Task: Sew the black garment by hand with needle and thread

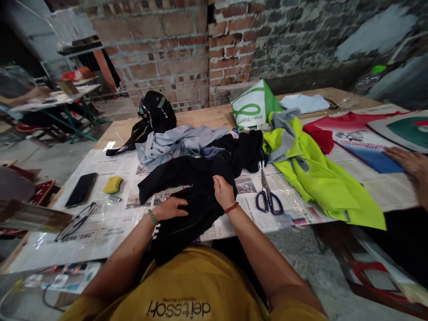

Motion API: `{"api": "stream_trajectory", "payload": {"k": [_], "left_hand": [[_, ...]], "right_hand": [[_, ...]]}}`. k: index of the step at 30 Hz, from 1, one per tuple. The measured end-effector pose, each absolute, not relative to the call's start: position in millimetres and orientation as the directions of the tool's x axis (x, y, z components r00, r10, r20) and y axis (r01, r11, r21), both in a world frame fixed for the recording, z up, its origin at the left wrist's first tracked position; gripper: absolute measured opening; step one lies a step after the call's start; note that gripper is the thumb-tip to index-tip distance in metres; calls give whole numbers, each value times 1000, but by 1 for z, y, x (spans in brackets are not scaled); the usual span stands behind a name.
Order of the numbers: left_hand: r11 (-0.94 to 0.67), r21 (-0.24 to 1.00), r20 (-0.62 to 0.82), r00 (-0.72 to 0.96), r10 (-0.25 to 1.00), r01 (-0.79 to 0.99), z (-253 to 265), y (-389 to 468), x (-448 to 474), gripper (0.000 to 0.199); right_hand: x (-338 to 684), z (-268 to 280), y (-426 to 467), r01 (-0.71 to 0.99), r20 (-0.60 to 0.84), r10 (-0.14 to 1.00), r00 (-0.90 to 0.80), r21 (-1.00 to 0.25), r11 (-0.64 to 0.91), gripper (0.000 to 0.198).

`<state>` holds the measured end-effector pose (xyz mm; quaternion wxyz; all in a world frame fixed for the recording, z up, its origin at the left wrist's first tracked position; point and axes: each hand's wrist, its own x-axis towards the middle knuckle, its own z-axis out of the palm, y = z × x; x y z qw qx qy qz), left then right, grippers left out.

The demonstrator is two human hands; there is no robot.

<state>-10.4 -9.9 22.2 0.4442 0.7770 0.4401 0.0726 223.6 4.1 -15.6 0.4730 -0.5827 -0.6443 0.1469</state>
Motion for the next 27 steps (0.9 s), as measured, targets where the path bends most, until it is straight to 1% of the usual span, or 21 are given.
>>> {"api": "stream_trajectory", "payload": {"k": [3, 6, 7, 11, 13, 14, 15, 17, 19, 21, 23, 24, 25, 26, 27], "left_hand": [[-215, 698, -296, 548, 783, 683, 27, -14, -31, 18], [-153, 660, -351, 482, 803, 735, 40, -11, -56, 18], [-135, 661, -347, 460, 817, 738, 46, -9, -63, 19], [-150, 595, -190, 320, 928, 789, 68, 4, -75, 25], [-174, 558, -118, 285, 951, 811, 69, 10, -74, 26], [-179, 541, -105, 277, 955, 822, 65, 13, -73, 27], [-178, 522, -114, 275, 955, 834, 60, 14, -72, 26], [-165, 471, -178, 276, 944, 867, 46, 15, -70, 23], [-190, 402, -199, 288, 937, 896, 35, 13, -69, 27], [-240, 292, -138, 289, 947, 926, 31, 9, -66, 38], [-268, 171, -24, 276, 961, 948, 34, 5, -60, 46], [-273, 135, 39, 270, 962, 953, 37, 4, -55, 47], [-294, 133, 101, 282, 954, 946, 40, 4, -49, 45], [-325, 164, 162, 299, 940, 932, 42, 4, -41, 41], [-378, 219, 211, 335, 918, 899, 43, 6, -32, 37]], "right_hand": [[227, -21, 6, 598, 445, 876, 184, -759, 260, 27], [227, -21, 6, 585, 462, 864, 199, -764, 273, 27], [227, -21, 6, 580, 465, 861, 205, -766, 276, 27], [226, -18, 5, 567, 482, 845, 231, -773, 286, 26], [226, -17, 5, 563, 494, 833, 249, -774, 291, 27], [227, -17, 5, 562, 498, 829, 254, -774, 293, 27], [227, -17, 5, 562, 500, 828, 255, -773, 294, 27], [227, -17, 5, 565, 499, 830, 250, -771, 293, 27], [227, -17, 5, 571, 494, 834, 244, -769, 289, 26], [227, -18, 5, 577, 490, 839, 236, -765, 285, 26], [227, -18, 5, 582, 487, 843, 230, -763, 282, 26], [227, -18, 5, 584, 488, 842, 229, -761, 283, 26], [227, -18, 5, 584, 491, 840, 229, -760, 285, 26], [227, -19, 5, 585, 496, 837, 230, -758, 288, 26], [227, -19, 4, 586, 501, 833, 232, -756, 291, 25]]}}
